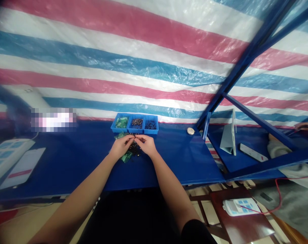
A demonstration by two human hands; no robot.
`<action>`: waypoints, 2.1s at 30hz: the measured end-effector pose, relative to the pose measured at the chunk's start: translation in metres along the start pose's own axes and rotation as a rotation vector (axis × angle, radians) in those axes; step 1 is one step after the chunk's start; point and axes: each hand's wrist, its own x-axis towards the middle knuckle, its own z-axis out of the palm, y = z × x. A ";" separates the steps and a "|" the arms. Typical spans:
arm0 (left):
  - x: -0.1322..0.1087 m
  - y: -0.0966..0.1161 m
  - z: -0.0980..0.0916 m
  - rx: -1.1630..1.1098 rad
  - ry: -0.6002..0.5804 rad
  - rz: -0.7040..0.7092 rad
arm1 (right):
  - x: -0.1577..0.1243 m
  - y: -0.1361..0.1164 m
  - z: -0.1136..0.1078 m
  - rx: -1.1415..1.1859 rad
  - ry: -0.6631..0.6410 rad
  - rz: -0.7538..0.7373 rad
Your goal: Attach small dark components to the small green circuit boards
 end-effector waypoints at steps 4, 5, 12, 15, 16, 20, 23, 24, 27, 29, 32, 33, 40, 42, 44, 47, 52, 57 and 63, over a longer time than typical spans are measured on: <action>0.000 0.000 -0.001 0.001 -0.011 -0.001 | 0.000 0.001 -0.001 0.006 0.001 0.009; 0.000 0.001 -0.001 -0.004 -0.014 0.002 | 0.000 0.002 -0.001 0.008 0.004 0.005; -0.001 0.001 0.000 0.000 -0.007 -0.010 | 0.000 0.001 -0.001 -0.004 0.032 -0.009; -0.001 0.001 0.001 0.008 0.004 -0.019 | 0.000 0.000 -0.001 -0.007 0.030 -0.011; -0.001 0.001 0.001 0.008 0.008 -0.017 | 0.000 0.000 -0.002 -0.011 0.028 -0.007; 0.000 0.001 0.001 0.003 0.026 -0.006 | 0.000 -0.002 -0.002 -0.036 0.027 -0.011; 0.000 0.001 0.000 -0.004 0.038 0.008 | -0.001 -0.003 -0.002 -0.038 0.025 -0.023; 0.000 0.001 -0.001 -0.007 0.040 0.015 | -0.001 -0.003 -0.002 -0.036 0.024 -0.021; 0.001 0.001 -0.002 -0.027 0.034 0.030 | -0.001 -0.003 -0.002 -0.034 0.021 -0.009; 0.000 0.002 -0.003 -0.040 0.018 0.029 | 0.000 -0.002 -0.002 -0.030 0.024 -0.004; 0.000 0.004 -0.004 -0.046 -0.007 0.025 | 0.000 0.001 -0.001 -0.001 0.021 -0.017; 0.000 0.004 -0.004 -0.047 -0.011 0.024 | 0.000 0.001 -0.001 0.010 0.017 -0.021; -0.001 0.004 -0.004 -0.047 -0.023 0.026 | 0.001 0.004 -0.001 0.035 0.009 -0.038; -0.001 0.004 -0.004 -0.031 -0.018 0.015 | 0.001 0.004 -0.001 0.035 0.011 -0.037; -0.001 0.004 -0.004 -0.017 -0.007 -0.011 | 0.001 0.004 -0.001 0.035 0.023 -0.030; 0.000 0.003 -0.003 -0.012 0.016 -0.033 | 0.001 0.005 -0.002 0.050 0.032 -0.025; -0.001 0.000 0.001 -0.032 0.062 0.020 | 0.001 0.004 -0.002 0.078 0.010 -0.028; -0.001 -0.001 0.003 -0.039 0.072 0.057 | 0.000 0.000 0.000 0.104 0.014 -0.004; 0.000 0.001 -0.001 0.004 0.023 0.034 | 0.000 0.000 0.000 0.099 0.023 -0.009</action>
